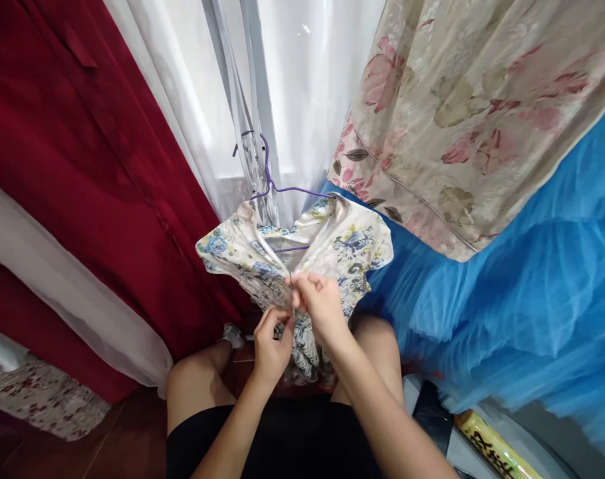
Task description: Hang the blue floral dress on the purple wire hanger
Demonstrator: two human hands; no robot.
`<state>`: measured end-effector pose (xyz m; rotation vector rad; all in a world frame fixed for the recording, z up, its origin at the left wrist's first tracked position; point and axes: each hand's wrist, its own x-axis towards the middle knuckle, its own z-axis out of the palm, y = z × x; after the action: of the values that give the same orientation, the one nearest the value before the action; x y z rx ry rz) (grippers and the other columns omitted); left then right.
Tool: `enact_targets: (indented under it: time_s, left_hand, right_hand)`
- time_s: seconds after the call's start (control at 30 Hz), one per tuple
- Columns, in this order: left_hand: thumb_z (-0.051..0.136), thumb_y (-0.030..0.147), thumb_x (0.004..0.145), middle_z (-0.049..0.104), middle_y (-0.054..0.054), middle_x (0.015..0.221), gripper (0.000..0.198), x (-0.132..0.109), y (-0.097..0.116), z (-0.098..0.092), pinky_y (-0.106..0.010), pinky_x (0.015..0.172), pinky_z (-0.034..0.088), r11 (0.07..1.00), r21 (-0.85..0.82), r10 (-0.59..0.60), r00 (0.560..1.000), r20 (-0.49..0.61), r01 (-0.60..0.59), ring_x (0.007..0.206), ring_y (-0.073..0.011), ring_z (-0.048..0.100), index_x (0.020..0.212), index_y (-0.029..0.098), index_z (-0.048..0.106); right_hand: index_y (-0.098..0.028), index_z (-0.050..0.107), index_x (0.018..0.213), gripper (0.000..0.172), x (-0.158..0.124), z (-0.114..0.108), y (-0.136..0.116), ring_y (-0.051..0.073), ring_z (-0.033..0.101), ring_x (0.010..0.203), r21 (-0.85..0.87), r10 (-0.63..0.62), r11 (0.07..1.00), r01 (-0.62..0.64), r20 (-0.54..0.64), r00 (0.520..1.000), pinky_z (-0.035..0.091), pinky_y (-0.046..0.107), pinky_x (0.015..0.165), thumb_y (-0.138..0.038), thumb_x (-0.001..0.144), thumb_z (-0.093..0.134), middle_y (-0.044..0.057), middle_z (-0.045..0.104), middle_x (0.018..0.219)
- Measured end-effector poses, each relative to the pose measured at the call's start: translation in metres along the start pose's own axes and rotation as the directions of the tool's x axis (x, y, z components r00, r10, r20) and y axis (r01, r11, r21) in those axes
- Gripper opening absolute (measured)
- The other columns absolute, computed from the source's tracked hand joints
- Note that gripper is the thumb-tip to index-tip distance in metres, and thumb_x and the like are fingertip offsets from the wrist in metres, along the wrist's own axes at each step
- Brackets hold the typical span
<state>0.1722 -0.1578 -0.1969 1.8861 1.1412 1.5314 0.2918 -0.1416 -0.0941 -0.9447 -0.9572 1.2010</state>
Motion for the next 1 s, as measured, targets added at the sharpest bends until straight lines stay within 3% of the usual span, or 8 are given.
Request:
enact_targets:
  time_s: [0.2,0.4,0.53,0.6,0.73,0.8,0.9,1.0]
  left_hand:
    - [0.05,0.017,0.097,0.059,-0.006,0.091,0.013,0.003,-0.003,-0.011,-0.034,0.078,0.05,0.995,0.084,0.036,0.982,0.187,-0.053,0.085,-0.0219,0.061,0.091,0.023,0.06]
    - [0.053,0.015,0.096,0.063,-0.005,0.091,0.013,0.018,-0.005,-0.024,-0.032,0.077,0.05,0.985,0.135,0.048,0.912,0.408,-0.112,0.083,-0.0202,0.063,0.089,0.021,0.061]
    - [0.058,0.023,0.099,0.067,-0.003,0.091,0.023,0.078,0.026,-0.049,-0.031,0.081,0.053,0.969,0.115,0.206,0.97,0.127,-0.22,0.083,-0.0175,0.065,0.121,0.025,0.063]
    - [0.054,0.026,0.102,0.068,-0.004,0.096,0.035,0.116,0.046,-0.06,-0.031,0.083,0.053,0.947,0.145,0.288,0.958,0.017,-0.287,0.085,-0.0171,0.065,0.137,0.026,0.056]
    - [0.048,0.027,0.105,0.07,-0.006,0.103,0.022,0.169,0.075,-0.063,-0.031,0.084,0.05,0.84,0.258,0.433,0.876,0.212,-0.477,0.094,-0.0188,0.065,0.113,0.022,0.068]
    - [0.047,0.026,0.105,0.069,-0.005,0.096,0.023,0.178,0.084,-0.061,-0.031,0.084,0.049,0.791,0.296,0.496,0.845,0.201,-0.535,0.092,-0.0185,0.064,0.102,0.019,0.068]
    - [0.051,0.027,0.104,0.068,-0.004,0.091,0.021,0.183,0.086,-0.068,-0.029,0.085,0.048,0.803,0.303,0.541,0.841,-0.009,-0.513,0.09,-0.0172,0.063,0.097,0.018,0.068]
    - [0.057,0.03,0.102,0.066,-0.002,0.086,0.019,0.191,0.065,-0.097,-0.025,0.081,0.048,0.932,0.125,0.361,0.866,-0.346,-0.339,0.084,-0.0143,0.062,0.094,0.018,0.069]
  right_hand:
    - [-0.015,0.063,0.058,0.016,0.07,0.026,-0.062,0.005,0.031,0.04,0.054,-0.123,0.991,0.12,0.068,0.99,0.02,0.023,0.041,-0.024,0.071,0.066,-0.005,0.048,0.044]
    - [-0.016,0.066,0.065,0.014,0.068,0.031,-0.068,0.006,0.034,0.041,0.061,-0.181,0.982,0.177,0.057,0.982,0.023,0.022,0.042,-0.026,0.074,0.061,-0.005,0.051,0.046]
    - [-0.018,0.068,0.065,0.013,0.057,0.026,-0.059,0.008,0.038,0.04,-0.039,-0.185,0.982,0.187,0.052,0.981,0.024,0.022,0.041,-0.025,0.073,0.061,-0.005,0.05,0.044]
    - [-0.018,0.066,0.062,0.015,0.053,0.024,-0.057,0.008,0.038,0.04,-0.07,-0.206,0.975,0.21,0.058,0.977,0.024,0.023,0.042,-0.024,0.074,0.06,-0.005,0.049,0.043]
    - [-0.019,0.063,0.062,0.016,0.057,0.02,-0.054,0.008,0.037,0.042,-0.1,-0.304,0.945,0.311,0.079,0.949,0.026,0.023,0.045,-0.023,0.077,0.06,-0.006,0.047,0.044]
    - [-0.019,0.059,0.062,0.016,0.063,0.019,-0.048,0.008,0.037,0.044,-0.168,-0.355,0.918,0.359,0.057,0.933,0.026,0.023,0.047,-0.023,0.077,0.061,-0.006,0.047,0.047]
    - [-0.02,0.053,0.061,0.018,0.07,0.017,-0.029,0.008,0.037,0.047,-0.308,-0.383,0.875,0.374,0.032,0.923,0.025,0.023,0.048,-0.023,0.076,0.06,-0.006,0.046,0.05]
    - [-0.021,0.049,0.06,0.02,0.064,0.014,-0.009,0.008,0.035,0.047,-0.356,-0.321,0.876,0.326,0.075,0.944,0.023,0.023,0.048,-0.025,0.077,0.06,-0.007,0.043,0.05]
